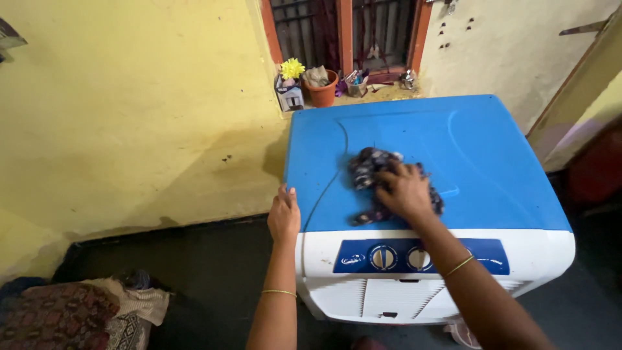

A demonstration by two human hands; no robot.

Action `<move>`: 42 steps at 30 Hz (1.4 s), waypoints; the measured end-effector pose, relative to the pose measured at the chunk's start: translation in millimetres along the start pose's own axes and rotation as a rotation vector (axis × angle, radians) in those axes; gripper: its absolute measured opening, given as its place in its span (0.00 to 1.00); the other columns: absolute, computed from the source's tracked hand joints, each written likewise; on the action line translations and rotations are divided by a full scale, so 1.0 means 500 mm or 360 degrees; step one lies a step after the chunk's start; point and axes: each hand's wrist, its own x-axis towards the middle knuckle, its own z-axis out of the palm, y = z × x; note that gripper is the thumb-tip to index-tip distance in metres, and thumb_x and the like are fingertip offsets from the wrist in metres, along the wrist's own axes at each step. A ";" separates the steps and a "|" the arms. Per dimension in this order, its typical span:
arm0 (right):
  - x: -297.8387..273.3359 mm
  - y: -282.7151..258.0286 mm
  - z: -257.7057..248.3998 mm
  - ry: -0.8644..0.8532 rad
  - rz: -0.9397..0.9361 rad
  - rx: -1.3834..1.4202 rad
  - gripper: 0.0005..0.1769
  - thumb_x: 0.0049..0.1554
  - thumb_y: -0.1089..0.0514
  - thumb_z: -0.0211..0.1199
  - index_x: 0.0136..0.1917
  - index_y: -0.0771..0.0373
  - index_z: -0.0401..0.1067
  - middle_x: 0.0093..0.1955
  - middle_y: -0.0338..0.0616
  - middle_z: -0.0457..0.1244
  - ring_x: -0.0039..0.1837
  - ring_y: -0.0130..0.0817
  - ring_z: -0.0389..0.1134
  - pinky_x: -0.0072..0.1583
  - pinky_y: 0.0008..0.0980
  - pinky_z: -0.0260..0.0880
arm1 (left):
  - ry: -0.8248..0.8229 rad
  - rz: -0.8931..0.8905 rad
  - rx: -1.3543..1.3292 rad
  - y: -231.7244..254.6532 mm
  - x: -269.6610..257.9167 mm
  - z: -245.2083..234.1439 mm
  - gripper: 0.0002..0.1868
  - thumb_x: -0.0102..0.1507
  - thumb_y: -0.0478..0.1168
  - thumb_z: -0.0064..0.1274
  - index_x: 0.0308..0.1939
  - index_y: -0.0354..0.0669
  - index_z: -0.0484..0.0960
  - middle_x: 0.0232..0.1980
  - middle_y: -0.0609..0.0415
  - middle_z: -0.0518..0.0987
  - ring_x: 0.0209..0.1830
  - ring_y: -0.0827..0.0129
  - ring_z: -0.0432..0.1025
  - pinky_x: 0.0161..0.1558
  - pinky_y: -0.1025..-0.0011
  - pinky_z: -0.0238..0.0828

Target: The person wipes the exterior surfaces of a blue and white air cooler using a dark patterned cloth. They clean the side grilles, top panel, and front control area in sequence.

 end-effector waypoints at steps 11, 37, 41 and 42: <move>0.198 0.004 0.072 0.0180 0.0481 -0.0015 0.28 0.57 0.35 0.58 0.67 0.41 0.73 0.77 0.47 0.53 0.75 0.63 0.50 0.66 0.73 0.51 | -0.0092 -0.0135 -0.0482 0.000 0.004 -0.010 0.38 0.68 0.69 0.23 0.69 0.52 0.72 0.65 0.44 0.77 0.63 0.46 0.72 0.60 0.54 0.67; -0.138 -0.392 0.025 0.0154 -0.0619 0.0228 0.30 0.47 0.43 0.65 0.62 0.51 0.76 0.69 0.51 0.61 0.69 0.54 0.58 0.61 0.64 0.56 | 0.0209 -0.0329 -0.1400 -0.061 0.007 0.037 0.41 0.72 0.66 0.22 0.59 0.36 0.80 0.58 0.38 0.83 0.57 0.46 0.76 0.60 0.57 0.67; -0.116 -0.376 0.027 0.0004 -0.0593 0.0241 0.28 0.50 0.41 0.64 0.62 0.51 0.76 0.66 0.45 0.63 0.68 0.48 0.60 0.63 0.61 0.58 | 0.0312 -0.0055 -0.1095 -0.046 -0.011 0.024 0.38 0.72 0.63 0.22 0.60 0.38 0.77 0.59 0.38 0.80 0.58 0.44 0.74 0.59 0.57 0.67; -0.107 -0.376 0.026 0.0032 -0.0629 0.0238 0.28 0.49 0.41 0.65 0.61 0.51 0.76 0.65 0.45 0.63 0.68 0.49 0.60 0.63 0.62 0.58 | 0.0338 0.0000 -0.0993 -0.044 -0.016 0.017 0.37 0.72 0.63 0.23 0.61 0.38 0.77 0.60 0.39 0.79 0.59 0.43 0.73 0.59 0.56 0.67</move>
